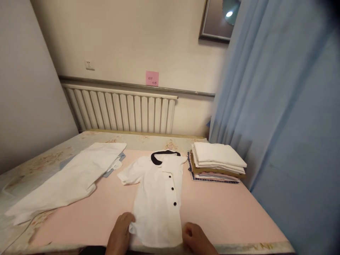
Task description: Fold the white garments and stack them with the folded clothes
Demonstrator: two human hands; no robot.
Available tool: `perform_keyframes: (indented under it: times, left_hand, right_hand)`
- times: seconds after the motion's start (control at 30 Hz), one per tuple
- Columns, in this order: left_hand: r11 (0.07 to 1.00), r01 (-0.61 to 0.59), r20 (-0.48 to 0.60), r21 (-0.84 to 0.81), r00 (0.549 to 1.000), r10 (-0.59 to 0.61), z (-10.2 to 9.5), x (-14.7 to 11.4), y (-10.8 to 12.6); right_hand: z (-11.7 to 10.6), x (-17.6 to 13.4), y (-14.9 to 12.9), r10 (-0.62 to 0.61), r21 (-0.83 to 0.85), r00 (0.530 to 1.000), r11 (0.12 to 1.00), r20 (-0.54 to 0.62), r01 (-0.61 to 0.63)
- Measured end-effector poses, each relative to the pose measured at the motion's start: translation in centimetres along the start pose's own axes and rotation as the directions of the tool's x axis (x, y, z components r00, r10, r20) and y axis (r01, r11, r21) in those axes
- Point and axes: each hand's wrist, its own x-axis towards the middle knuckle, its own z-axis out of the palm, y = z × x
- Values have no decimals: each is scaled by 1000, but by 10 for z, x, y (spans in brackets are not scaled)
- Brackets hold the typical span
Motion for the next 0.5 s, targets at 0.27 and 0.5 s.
perform_keyframes:
  times: [0.27,0.5]
  left_hand:
    - [943,333,-59,-4,941,-333,-18,5,-21]
    - [890,450,47,67,890,-454,-19,18,-5]
  right_hand:
    - [-18,29,8,6,-195,979,980,-204,-47]
    - [-5,51,-14,18,-166,973,984,-232,-58]
